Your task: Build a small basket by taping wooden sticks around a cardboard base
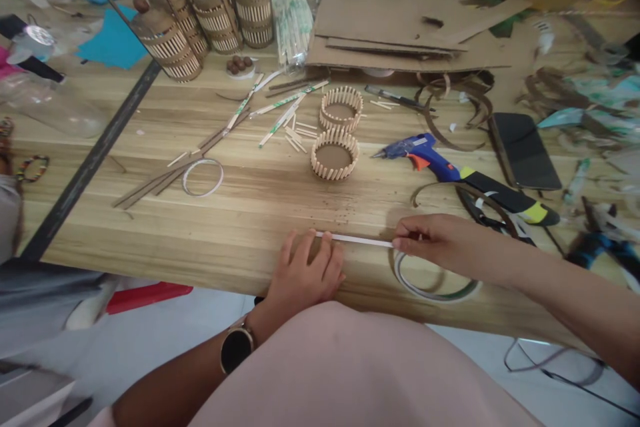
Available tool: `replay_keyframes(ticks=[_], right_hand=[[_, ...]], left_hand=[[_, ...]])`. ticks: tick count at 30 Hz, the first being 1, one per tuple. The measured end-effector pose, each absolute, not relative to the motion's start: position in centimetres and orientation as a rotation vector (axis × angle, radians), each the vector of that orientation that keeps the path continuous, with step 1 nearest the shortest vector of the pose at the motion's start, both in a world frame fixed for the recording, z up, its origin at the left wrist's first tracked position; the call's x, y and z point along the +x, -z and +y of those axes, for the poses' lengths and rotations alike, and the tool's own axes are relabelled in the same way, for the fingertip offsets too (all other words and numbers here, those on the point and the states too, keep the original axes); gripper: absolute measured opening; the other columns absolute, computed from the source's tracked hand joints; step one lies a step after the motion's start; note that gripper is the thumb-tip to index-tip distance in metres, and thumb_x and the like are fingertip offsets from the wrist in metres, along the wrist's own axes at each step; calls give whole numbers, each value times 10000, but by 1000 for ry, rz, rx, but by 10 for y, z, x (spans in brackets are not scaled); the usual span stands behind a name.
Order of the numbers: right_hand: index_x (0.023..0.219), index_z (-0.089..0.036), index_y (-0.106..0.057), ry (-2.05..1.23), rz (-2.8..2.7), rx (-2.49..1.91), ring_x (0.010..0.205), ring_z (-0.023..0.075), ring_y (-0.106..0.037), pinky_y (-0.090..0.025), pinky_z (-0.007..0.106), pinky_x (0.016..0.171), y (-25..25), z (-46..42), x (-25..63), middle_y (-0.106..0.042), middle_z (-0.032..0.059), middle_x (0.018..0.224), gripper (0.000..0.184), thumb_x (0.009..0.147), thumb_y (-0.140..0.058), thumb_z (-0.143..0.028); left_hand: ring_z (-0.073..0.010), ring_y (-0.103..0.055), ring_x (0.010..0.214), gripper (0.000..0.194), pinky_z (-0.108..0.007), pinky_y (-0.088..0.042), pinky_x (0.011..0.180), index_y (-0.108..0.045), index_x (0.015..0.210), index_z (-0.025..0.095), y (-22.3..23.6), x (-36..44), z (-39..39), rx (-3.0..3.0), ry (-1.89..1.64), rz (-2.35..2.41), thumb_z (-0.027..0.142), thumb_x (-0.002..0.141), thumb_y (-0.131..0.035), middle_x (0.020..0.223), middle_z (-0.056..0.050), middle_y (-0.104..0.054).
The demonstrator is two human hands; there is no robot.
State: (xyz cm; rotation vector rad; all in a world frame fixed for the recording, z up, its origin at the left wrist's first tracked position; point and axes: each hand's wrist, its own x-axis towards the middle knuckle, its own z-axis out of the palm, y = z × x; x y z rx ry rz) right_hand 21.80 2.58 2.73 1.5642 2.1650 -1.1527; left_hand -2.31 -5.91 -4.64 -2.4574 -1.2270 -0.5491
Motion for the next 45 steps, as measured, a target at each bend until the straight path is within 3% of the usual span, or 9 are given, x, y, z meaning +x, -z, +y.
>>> replay_keyframes(ticks=[6, 16, 25, 45], right_hand=[[689, -232, -544, 1134, 2200, 1577, 622, 169, -538, -383, 278, 607, -19, 27, 219, -581, -4, 633, 250, 832, -460, -419], [691, -222, -551, 999, 2182, 1584, 646, 177, -556, -361, 282, 603, -22, 25, 214, -624, 15, 669, 232, 852, -467, -367], [699, -220, -550, 930, 2198, 1571, 663, 176, -559, -348, 286, 592, -18, 23, 215, -645, 21, 713, 215, 861, -471, -337], [747, -209, -626, 656, 2079, 1515, 761, 223, -629, -298, 291, 555, -22, 30, 198, -702, 64, 803, 196, 858, -509, -321]], left_hand=[[-298, -643, 986, 375, -531, -376, 1022, -659, 1217, 164, 57, -20, -59, -2439, 569, -1270, 374, 922, -559, 1109, -107, -721], [-274, -643, 943, 361, -501, -411, 994, -710, 1147, 158, 48, -20, -56, -2442, 519, -1257, 399, 941, -537, 1075, -91, -735], [-312, -631, 1003, 420, -563, -382, 1022, -662, 1236, 181, 67, -19, -61, -2439, 558, -1314, 425, 909, -564, 1126, -117, -709], [-290, -623, 939, 371, -498, -444, 941, -701, 1130, 139, 42, -18, -53, -2484, 447, -1264, 404, 950, -513, 1081, -98, -729]])
